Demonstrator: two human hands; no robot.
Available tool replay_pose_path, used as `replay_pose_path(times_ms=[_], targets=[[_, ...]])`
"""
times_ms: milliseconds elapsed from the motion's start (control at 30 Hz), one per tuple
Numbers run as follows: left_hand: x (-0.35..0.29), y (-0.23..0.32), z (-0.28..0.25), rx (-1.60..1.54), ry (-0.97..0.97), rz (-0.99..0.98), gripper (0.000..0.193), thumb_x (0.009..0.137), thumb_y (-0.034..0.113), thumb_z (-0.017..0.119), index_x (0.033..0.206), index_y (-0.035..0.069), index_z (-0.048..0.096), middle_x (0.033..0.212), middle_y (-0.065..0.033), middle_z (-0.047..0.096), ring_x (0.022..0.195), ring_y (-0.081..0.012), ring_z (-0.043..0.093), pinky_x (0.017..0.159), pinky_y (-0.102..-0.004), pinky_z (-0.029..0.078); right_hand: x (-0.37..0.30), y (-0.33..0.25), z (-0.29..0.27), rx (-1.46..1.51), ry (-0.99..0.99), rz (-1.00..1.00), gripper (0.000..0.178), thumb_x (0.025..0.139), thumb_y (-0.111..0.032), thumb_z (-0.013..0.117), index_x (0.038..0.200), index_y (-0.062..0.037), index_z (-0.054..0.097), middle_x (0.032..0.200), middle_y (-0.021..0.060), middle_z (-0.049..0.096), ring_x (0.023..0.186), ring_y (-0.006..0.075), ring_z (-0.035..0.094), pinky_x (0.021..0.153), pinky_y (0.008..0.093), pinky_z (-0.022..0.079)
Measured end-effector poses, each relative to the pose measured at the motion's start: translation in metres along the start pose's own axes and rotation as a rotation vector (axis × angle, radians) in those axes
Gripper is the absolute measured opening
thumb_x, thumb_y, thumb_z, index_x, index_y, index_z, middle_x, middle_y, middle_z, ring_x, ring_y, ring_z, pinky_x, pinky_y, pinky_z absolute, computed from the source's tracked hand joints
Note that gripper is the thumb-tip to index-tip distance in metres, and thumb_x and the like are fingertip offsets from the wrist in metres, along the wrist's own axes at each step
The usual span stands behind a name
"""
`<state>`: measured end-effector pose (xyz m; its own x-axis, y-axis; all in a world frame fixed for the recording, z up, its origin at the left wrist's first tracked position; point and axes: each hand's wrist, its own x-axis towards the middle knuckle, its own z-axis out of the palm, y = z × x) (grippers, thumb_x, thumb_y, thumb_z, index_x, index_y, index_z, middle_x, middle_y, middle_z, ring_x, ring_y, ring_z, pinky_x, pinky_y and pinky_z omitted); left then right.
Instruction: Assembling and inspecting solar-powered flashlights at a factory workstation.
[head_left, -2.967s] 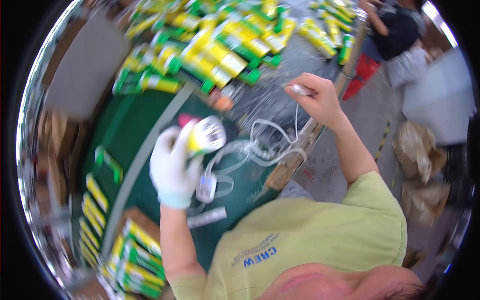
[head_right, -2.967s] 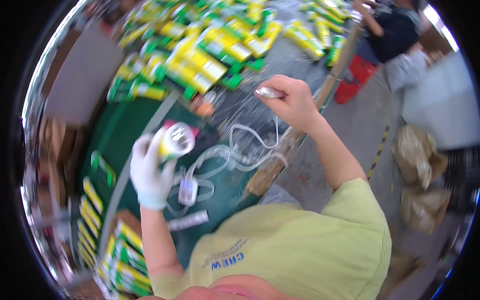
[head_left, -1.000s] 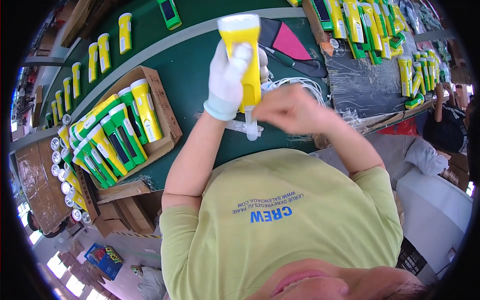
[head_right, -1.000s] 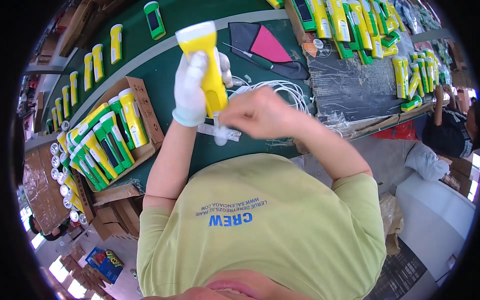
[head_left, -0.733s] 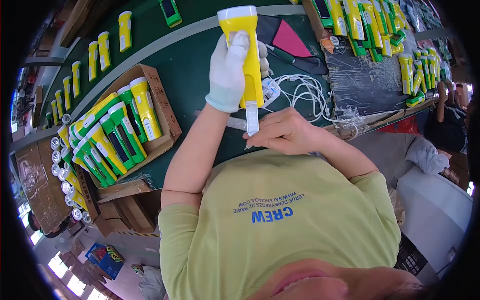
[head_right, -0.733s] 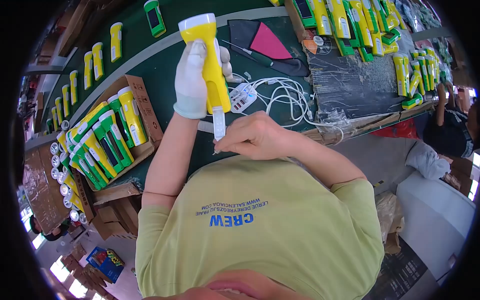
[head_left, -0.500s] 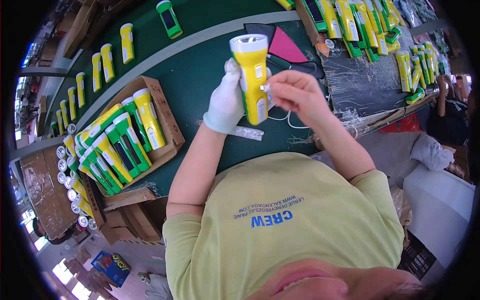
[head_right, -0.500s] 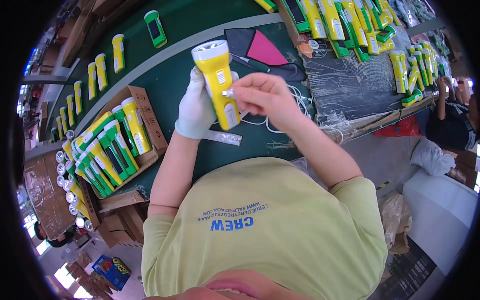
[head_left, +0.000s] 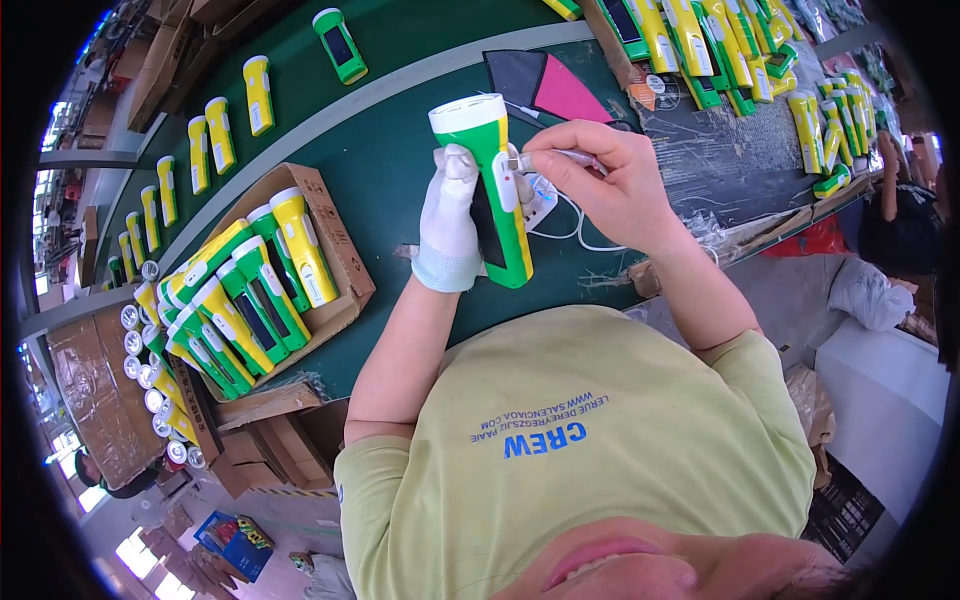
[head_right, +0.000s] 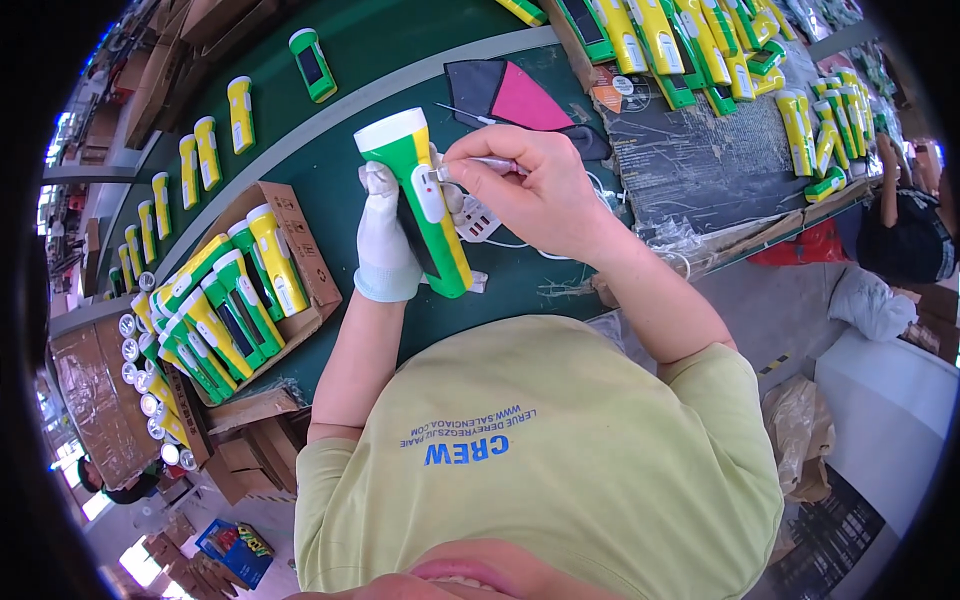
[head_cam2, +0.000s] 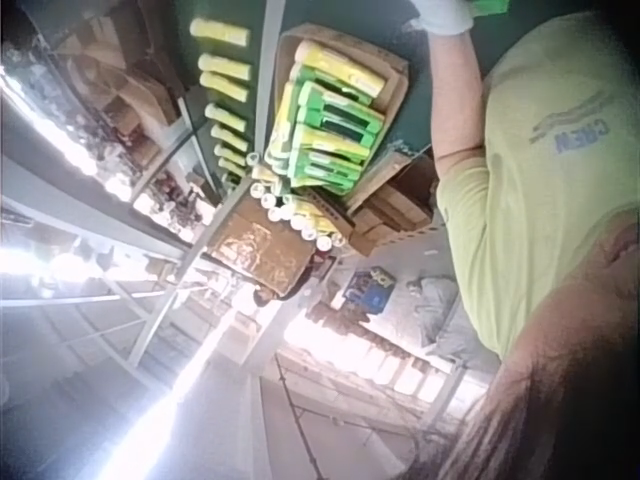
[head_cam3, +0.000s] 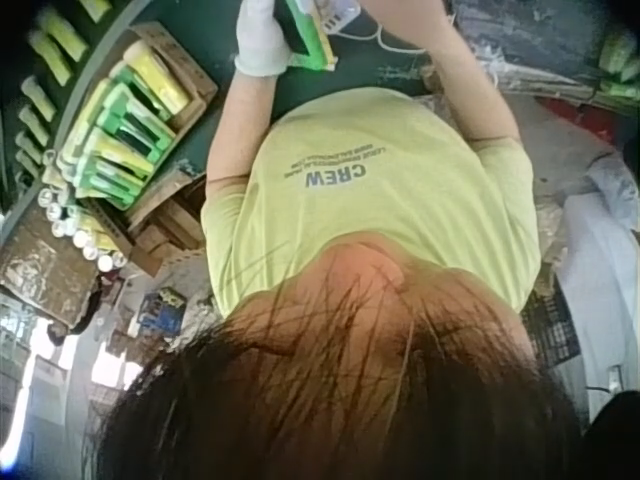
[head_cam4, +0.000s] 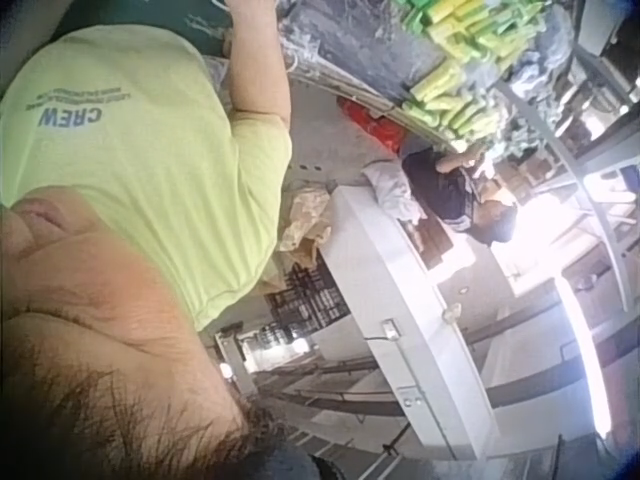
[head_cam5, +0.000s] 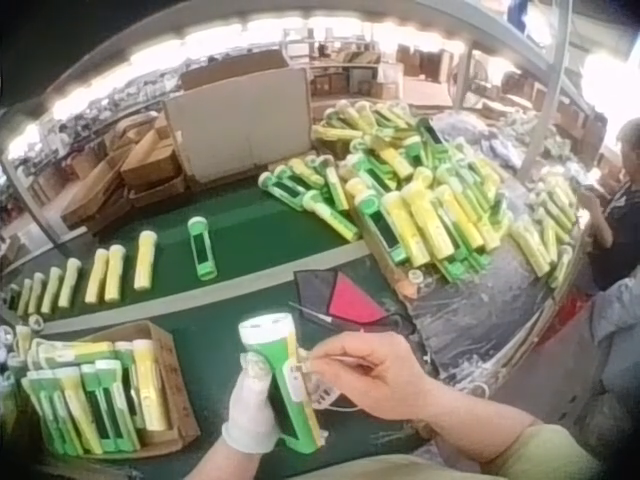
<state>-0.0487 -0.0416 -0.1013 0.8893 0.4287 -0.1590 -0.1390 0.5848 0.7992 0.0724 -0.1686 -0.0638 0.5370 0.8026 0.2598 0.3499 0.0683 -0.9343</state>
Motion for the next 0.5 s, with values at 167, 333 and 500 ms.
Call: replay_pose_path(times_ms=[167,333,500], targets=[[-0.006,0.000,0.002,-0.036,-0.068,0.005,0.052,0.095,0.050,0.050,0.113,0.002,0.050,0.095,-0.0093,0.061,0.078,-0.0156,0.061,0.070,-0.0295,0.051,-0.004,-0.002,0.004,-0.032,0.008,-0.024,0.009,0.088,-0.004,0.065,0.095,0.0023,0.066,0.084,0.0037,0.067,0.068,0.0043,0.056,0.059,0.0192,0.046],[-0.011,-0.002,0.009,0.274,0.083,0.242,0.049,0.096,0.046,0.050,0.117,0.003,0.045,0.096,-0.0094,0.060,0.076,-0.0147,0.060,0.067,-0.0294,0.051,-0.004,-0.018,0.006,-0.355,0.081,-0.346,0.006,0.081,-0.001,0.067,0.087,-0.0012,0.066,0.077,0.0093,0.068,0.060,0.0192,0.065,0.052,0.0280,0.049],[-0.012,0.003,0.012,-0.098,-0.036,-0.141,0.051,0.097,0.053,0.045,0.110,0.004,0.047,0.080,-0.0096,0.060,0.063,-0.0177,0.061,0.059,-0.0296,0.052,-0.004,-0.014,-0.002,-0.025,-0.021,0.026,0.010,0.087,-0.005,0.064,0.093,0.0009,0.068,0.078,0.0059,0.069,0.068,0.0086,0.065,0.060,0.0237,0.052]])
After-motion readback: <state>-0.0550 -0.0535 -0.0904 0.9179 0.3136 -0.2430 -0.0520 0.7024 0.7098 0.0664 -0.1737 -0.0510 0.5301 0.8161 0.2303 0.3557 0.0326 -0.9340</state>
